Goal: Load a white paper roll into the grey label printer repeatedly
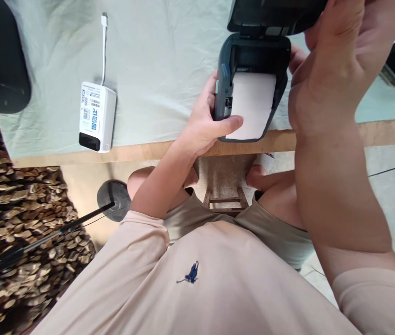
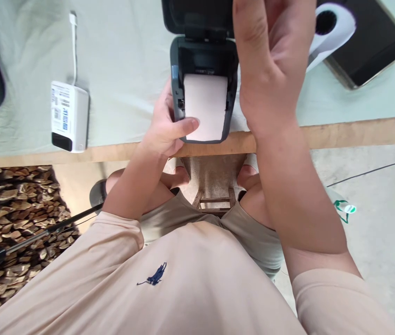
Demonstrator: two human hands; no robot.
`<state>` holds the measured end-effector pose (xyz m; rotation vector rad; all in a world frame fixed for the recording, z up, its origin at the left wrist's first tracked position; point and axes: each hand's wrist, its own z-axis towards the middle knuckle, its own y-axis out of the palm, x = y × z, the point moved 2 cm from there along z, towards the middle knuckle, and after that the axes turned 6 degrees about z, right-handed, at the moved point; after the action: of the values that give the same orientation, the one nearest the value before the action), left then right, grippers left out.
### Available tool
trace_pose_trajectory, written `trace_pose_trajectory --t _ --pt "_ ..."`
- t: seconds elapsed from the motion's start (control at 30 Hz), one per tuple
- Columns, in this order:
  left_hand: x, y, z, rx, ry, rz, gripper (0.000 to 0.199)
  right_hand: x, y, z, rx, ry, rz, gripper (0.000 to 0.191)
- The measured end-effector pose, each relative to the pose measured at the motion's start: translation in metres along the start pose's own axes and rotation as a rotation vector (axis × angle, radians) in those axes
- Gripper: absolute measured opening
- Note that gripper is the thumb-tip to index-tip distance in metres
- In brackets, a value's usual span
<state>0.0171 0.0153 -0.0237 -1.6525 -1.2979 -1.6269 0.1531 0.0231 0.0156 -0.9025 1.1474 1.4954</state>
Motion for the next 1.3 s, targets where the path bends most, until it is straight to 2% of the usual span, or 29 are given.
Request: trace_pose_trajectory --t 0.07,0.13,0.17,0.23,0.33,0.47,0.6,0.73,0.87,0.93,1.03,1.1,1.3 --pt "0.001 0.001 0.0 0.006 -0.002 0.0 0.062 -0.005 0.001 0.001 0.168 -0.24 -0.112 0.032" --pt "0.002 0.002 -0.001 0.004 0.012 -0.007 0.059 -0.008 0.003 0.0 0.222 -0.306 -0.215 0.045" --pt "0.003 0.002 -0.001 0.001 0.02 -0.013 0.057 -0.009 0.004 0.0 0.221 -0.287 -0.262 0.049" --pt "0.004 0.002 0.0 0.005 0.031 -0.031 0.051 -0.011 0.005 -0.002 0.179 -0.226 -0.349 0.042" --pt "0.005 0.001 0.0 0.04 0.03 -0.063 0.04 -0.013 0.004 -0.007 0.027 -0.153 -0.419 0.03" --pt "0.006 0.001 0.0 0.034 0.016 -0.148 0.031 -0.012 0.002 -0.012 -0.13 -0.088 -0.446 0.028" --pt "0.007 0.003 -0.002 0.034 0.032 -0.176 0.036 -0.007 0.001 -0.012 -0.109 -0.028 -0.369 0.027" --pt "0.008 0.003 -0.004 0.028 0.029 -0.197 0.041 0.003 -0.001 -0.012 -0.078 0.071 -0.264 0.042" --pt "0.011 0.006 -0.005 -0.042 0.066 -0.334 0.024 0.013 0.0 -0.013 -0.115 0.172 -0.168 0.051" --pt "0.012 0.008 -0.005 -0.012 0.055 -0.362 0.019 0.016 0.003 -0.015 -0.138 0.216 -0.097 0.051" --pt "0.011 0.01 -0.005 0.077 -0.004 -0.324 0.024 0.016 0.006 -0.017 -0.15 0.244 0.005 0.051" --pt "0.009 0.011 -0.005 0.09 -0.02 -0.29 0.024 0.014 0.007 -0.017 -0.154 0.247 0.036 0.051" --pt "0.011 0.011 -0.005 0.074 0.085 -0.265 0.019 0.014 0.009 -0.017 -0.17 0.267 0.081 0.051"
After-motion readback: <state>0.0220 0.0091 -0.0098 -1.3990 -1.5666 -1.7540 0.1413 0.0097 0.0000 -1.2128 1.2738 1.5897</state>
